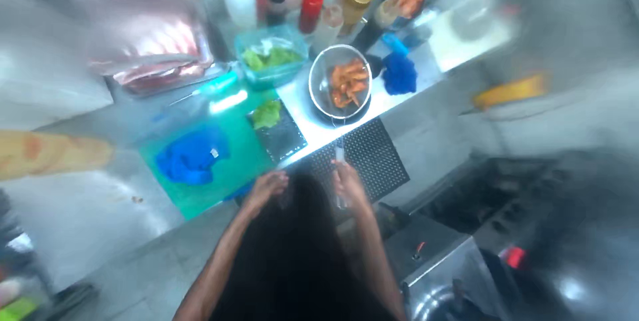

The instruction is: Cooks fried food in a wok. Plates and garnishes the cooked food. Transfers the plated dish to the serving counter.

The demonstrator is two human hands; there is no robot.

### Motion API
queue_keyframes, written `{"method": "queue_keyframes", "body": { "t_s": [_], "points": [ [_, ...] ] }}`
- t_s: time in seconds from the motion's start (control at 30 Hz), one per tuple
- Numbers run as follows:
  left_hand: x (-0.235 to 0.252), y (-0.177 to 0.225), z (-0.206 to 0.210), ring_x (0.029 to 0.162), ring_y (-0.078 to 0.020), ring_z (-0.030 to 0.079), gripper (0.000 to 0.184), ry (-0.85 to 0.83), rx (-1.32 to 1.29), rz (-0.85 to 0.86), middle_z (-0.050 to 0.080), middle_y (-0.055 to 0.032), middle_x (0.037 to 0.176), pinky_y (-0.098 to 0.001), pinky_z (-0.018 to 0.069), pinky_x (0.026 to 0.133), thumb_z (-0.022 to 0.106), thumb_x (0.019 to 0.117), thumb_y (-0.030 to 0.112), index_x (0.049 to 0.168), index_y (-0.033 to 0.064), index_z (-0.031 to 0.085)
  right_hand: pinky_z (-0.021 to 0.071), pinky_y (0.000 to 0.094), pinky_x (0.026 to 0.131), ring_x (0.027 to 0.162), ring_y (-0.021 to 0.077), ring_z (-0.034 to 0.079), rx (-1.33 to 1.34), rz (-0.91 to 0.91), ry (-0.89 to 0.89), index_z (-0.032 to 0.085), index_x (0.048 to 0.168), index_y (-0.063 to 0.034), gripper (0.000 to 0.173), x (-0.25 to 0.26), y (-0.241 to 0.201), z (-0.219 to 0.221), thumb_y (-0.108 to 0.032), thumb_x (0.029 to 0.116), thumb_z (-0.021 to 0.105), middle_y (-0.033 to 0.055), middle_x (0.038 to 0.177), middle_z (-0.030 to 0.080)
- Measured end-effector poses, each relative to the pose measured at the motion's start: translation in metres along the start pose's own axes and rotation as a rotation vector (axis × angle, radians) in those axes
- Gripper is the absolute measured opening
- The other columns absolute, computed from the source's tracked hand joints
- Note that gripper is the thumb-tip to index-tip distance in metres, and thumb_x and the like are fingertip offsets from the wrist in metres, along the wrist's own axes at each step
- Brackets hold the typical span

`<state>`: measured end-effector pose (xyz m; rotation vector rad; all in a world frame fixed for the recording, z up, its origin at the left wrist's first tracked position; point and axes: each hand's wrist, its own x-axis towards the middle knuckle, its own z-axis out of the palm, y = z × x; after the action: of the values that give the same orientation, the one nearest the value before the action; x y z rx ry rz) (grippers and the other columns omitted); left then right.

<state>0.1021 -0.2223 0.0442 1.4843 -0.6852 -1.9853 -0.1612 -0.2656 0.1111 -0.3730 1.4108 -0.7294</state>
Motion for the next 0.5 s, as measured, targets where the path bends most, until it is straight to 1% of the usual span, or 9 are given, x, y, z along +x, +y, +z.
{"method": "queue_keyframes", "body": {
  "t_s": [0.1, 0.17, 0.2, 0.27, 0.33, 0.4, 0.43, 0.5],
  "points": [
    [0.016, 0.000, 0.009, 0.108, -0.0211, 0.071, 0.035, 0.011, -0.028, -0.070, 0.071, -0.0119, 0.123, -0.0374, 0.0601, 0.092, 0.054, 0.1075, 0.021, 0.135, 0.0004, 0.059, 0.0504, 0.0253, 0.045, 0.046, 0.0084, 0.050, -0.137, 0.053, -0.039, 0.054, 0.132, -0.0013, 0.037, -0.005, -0.015, -0.047, -0.026, 0.1141, 0.033, -0.0018, 0.062, 0.049],
    [0.026, 0.001, 0.009, 0.102, -0.0207, 0.073, 0.037, 0.015, -0.030, -0.195, 0.072, -0.0116, 0.119, -0.0370, 0.0604, 0.089, 0.055, 0.1073, 0.026, 0.135, 0.0009, 0.059, 0.0576, 0.0297, 0.053, 0.053, 0.0118, 0.058, -0.220, 0.085, -0.080, 0.053, 0.138, -0.0011, 0.040, -0.005, -0.026, -0.071, -0.027, 0.1141, 0.033, 0.0011, 0.068, 0.057],
    [0.030, 0.004, 0.007, 0.100, -0.0205, 0.073, 0.039, -0.006, -0.016, -0.260, 0.072, -0.0116, 0.117, -0.0368, 0.0606, 0.087, 0.054, 0.1075, 0.029, 0.135, 0.0012, 0.058, 0.0595, 0.0315, 0.056, 0.057, 0.0134, 0.062, -0.249, 0.092, -0.106, 0.052, 0.138, -0.0013, 0.041, -0.004, -0.032, -0.083, -0.028, 0.1140, 0.033, 0.0029, 0.073, 0.061],
    [0.033, 0.013, 0.005, 0.097, -0.0202, 0.074, 0.041, -0.022, 0.013, -0.341, 0.074, -0.0111, 0.113, -0.0364, 0.0614, 0.087, 0.054, 0.1076, 0.033, 0.132, 0.0007, 0.060, 0.0615, 0.0337, 0.063, 0.064, 0.0163, 0.067, -0.291, 0.105, -0.135, 0.053, 0.137, -0.0007, 0.042, -0.001, -0.048, -0.100, -0.029, 0.1141, 0.033, 0.0069, 0.083, 0.068],
    [0.035, 0.026, 0.001, 0.095, -0.0188, 0.074, 0.042, 0.033, 0.066, -0.378, 0.074, -0.0106, 0.109, -0.0354, 0.0608, 0.087, 0.053, 0.1080, 0.035, 0.129, 0.0002, 0.062, 0.0631, 0.0364, 0.068, 0.071, 0.0193, 0.070, -0.300, 0.118, -0.139, 0.053, 0.135, 0.0000, 0.039, 0.003, -0.062, -0.111, -0.027, 0.1135, 0.035, 0.0099, 0.090, 0.070],
    [0.033, 0.044, -0.004, 0.094, -0.0188, 0.074, 0.042, 0.137, 0.116, -0.395, 0.075, -0.0110, 0.108, -0.0355, 0.0605, 0.086, 0.054, 0.1074, 0.036, 0.127, 0.0001, 0.064, 0.0634, 0.0371, 0.070, 0.075, 0.0208, 0.072, -0.312, 0.136, -0.147, 0.055, 0.135, -0.0006, 0.037, 0.010, -0.073, -0.119, -0.025, 0.1124, 0.040, 0.0108, 0.095, 0.071],
    [0.033, 0.053, -0.006, 0.094, -0.0192, 0.074, 0.041, 0.199, 0.123, -0.386, 0.075, -0.0113, 0.108, -0.0357, 0.0609, 0.085, 0.055, 0.1072, 0.035, 0.126, 0.0000, 0.064, 0.0630, 0.0374, 0.070, 0.078, 0.0211, 0.072, -0.338, 0.148, -0.160, 0.057, 0.135, -0.0021, 0.037, 0.017, -0.079, -0.123, -0.026, 0.1117, 0.042, 0.0111, 0.098, 0.072],
    [0.036, 0.066, -0.013, 0.092, -0.0199, 0.075, 0.039, 0.327, 0.117, -0.337, 0.075, -0.0121, 0.107, -0.0362, 0.0619, 0.084, 0.055, 0.1075, 0.032, 0.125, -0.0015, 0.064, 0.0622, 0.0376, 0.071, 0.082, 0.0186, 0.071, -0.422, 0.182, -0.175, 0.059, 0.136, -0.0064, 0.036, 0.031, -0.092, -0.125, -0.029, 0.1105, 0.046, 0.0090, 0.104, 0.071]
  ]
}}
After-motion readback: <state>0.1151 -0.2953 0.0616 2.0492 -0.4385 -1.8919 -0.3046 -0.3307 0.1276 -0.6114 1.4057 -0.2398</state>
